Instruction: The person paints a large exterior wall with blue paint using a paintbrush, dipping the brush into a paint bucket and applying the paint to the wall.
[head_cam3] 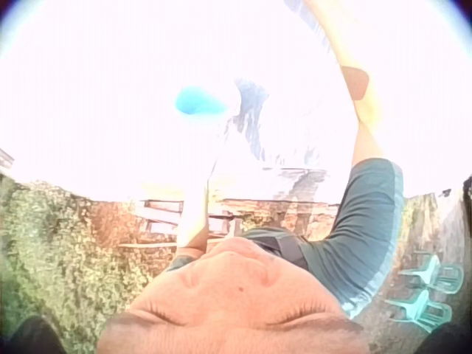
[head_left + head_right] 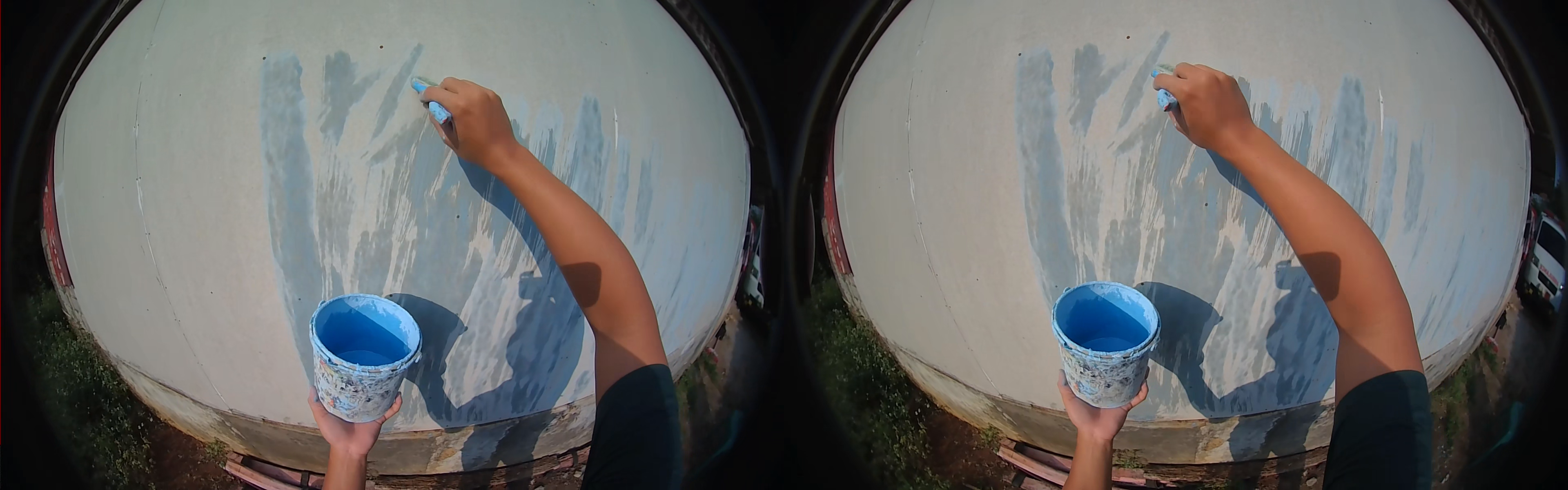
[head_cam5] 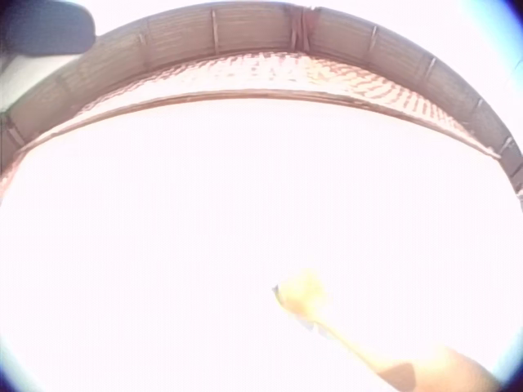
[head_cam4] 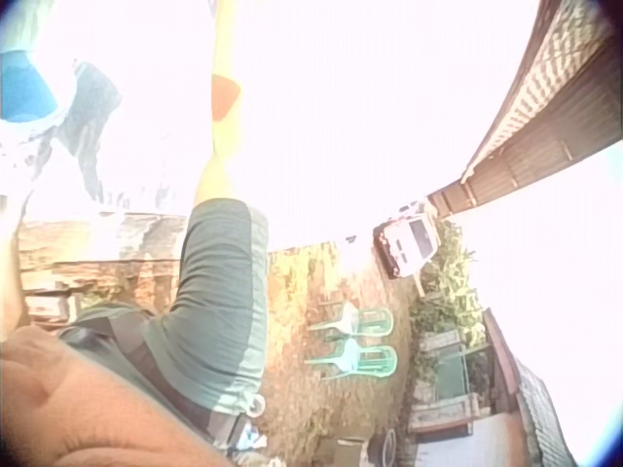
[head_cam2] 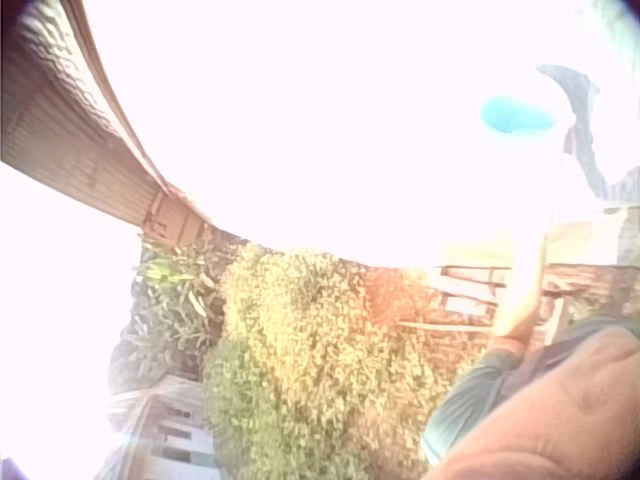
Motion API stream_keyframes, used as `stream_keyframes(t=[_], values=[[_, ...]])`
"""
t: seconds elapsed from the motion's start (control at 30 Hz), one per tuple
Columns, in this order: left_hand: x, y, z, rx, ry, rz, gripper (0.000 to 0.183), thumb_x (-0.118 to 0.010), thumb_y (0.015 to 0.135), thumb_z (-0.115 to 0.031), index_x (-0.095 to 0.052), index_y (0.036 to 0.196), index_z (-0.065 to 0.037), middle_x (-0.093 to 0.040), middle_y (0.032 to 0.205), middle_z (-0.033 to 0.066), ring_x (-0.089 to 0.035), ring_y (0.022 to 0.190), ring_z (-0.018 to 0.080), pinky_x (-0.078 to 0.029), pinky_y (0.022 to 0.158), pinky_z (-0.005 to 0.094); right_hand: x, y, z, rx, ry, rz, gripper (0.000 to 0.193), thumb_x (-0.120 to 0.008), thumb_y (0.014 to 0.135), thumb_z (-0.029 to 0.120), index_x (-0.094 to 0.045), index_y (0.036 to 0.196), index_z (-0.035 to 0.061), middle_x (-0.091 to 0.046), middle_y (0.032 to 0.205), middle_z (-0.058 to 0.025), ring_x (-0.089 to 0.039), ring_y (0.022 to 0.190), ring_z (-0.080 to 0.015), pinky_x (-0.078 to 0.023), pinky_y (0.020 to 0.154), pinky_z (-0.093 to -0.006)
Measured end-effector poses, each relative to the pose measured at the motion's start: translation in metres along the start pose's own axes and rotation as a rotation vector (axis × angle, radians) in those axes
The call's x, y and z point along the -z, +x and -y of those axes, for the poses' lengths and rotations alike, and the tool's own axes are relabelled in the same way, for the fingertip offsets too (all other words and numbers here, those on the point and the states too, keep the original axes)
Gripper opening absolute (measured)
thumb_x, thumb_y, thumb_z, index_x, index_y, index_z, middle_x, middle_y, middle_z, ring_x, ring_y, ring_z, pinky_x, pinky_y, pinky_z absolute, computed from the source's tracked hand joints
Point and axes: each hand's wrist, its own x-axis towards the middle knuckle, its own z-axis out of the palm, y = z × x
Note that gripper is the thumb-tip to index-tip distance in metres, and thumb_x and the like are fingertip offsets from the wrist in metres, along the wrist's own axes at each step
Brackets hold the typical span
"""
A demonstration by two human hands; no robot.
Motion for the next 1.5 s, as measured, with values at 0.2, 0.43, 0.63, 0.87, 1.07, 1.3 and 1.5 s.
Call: stream_keyframes(t=[0.2, 0.43, 0.63, 0.87, 1.07, 1.3, 1.5], values=[[-0.004, -0.003, -0.001, -0.044, 0.034, -0.030, 0.092, -0.036, 0.098, -0.079, -0.033, 0.171, -0.022, -0.036, 0.172, 0.0205, -0.043, 0.149, 0.0503, -0.044, 0.109, 0.0749, -0.037, -0.077, 0.103, 0.378, 0.152, 0.318, 0.013, -0.079, 0.087, 0.009, -0.075, 0.100, 0.0118, -0.072, 0.092, -0.0135, -0.074, 0.090, -0.0333, -0.063, 0.073, -0.0448], [-0.006, -0.004, -0.003, -0.026, 0.087, -0.014, 0.096, -0.039, 0.096, -0.079, -0.033, 0.171, -0.019, -0.037, 0.170, 0.0243, -0.046, 0.145, 0.0522, -0.046, 0.107, 0.0727, -0.030, -0.002, 0.090, -0.235, 0.490, 0.450, 0.006, -0.074, 0.096, 0.012, -0.074, 0.100, 0.0082, -0.076, 0.099, -0.0163, -0.072, 0.094, -0.0401, -0.057, 0.086, -0.0511], [-0.006, -0.007, 0.002, -0.033, 0.074, -0.024, 0.095, -0.037, 0.097, -0.080, -0.034, 0.170, -0.020, -0.036, 0.171, 0.0227, -0.045, 0.147, 0.0514, -0.046, 0.107, 0.0729, -0.036, 0.052, 0.032, 0.114, -0.040, 0.044, 0.012, -0.075, 0.089, 0.004, -0.074, 0.095, 0.0137, -0.071, 0.091, -0.0088, -0.072, 0.088, -0.0291, -0.061, 0.074, -0.0437], [-0.005, -0.010, 0.006, -0.075, 0.081, -0.076, 0.093, -0.032, 0.098, -0.079, -0.034, 0.170, -0.019, -0.038, 0.170, 0.0223, -0.047, 0.146, 0.0500, -0.047, 0.105, 0.0722, -0.059, -0.031, 0.097, 0.273, 0.360, 0.472, 0.012, -0.078, 0.090, 0.008, -0.076, 0.101, 0.0092, -0.074, 0.095, -0.0133, -0.073, 0.091, -0.0316, -0.060, 0.078, -0.0426], [-0.009, -0.015, 0.001, -0.091, 0.060, -0.063, 0.092, -0.029, 0.099, -0.079, -0.035, 0.169, -0.019, -0.039, 0.169, 0.0217, -0.047, 0.146, 0.0501, -0.048, 0.104, 0.0728, -0.052, 0.020, 0.068, -0.437, 0.748, 0.452, 0.016, -0.077, 0.094, 0.017, -0.078, 0.106, 0.0058, -0.077, 0.096, -0.0181, -0.070, 0.088, -0.0380, -0.056, 0.086, -0.0425], [-0.011, -0.019, 0.007, -0.042, 0.039, -0.093, 0.092, -0.029, 0.099, -0.080, -0.035, 0.170, -0.022, -0.038, 0.170, 0.0200, -0.046, 0.147, 0.0502, -0.048, 0.103, 0.0736, -0.041, 0.051, 0.015, -0.064, 0.088, 0.033, 0.015, -0.077, 0.092, 0.008, -0.076, 0.107, 0.0099, -0.073, 0.093, -0.0119, -0.073, 0.087, -0.0312, -0.060, 0.076, -0.0436], [-0.009, -0.017, 0.002, -0.024, 0.008, -0.102, 0.093, -0.031, 0.098, -0.080, -0.034, 0.170, -0.021, -0.037, 0.171, 0.0205, -0.045, 0.148, 0.0506, -0.046, 0.106, 0.0731, -0.037, -0.094, 0.085, 0.401, 0.317, 0.528, 0.025, -0.084, 0.085, 0.003, -0.077, 0.107, 0.0126, -0.076, 0.103, -0.0146, -0.076, 0.096, -0.0295, -0.063, 0.071, -0.0400]])
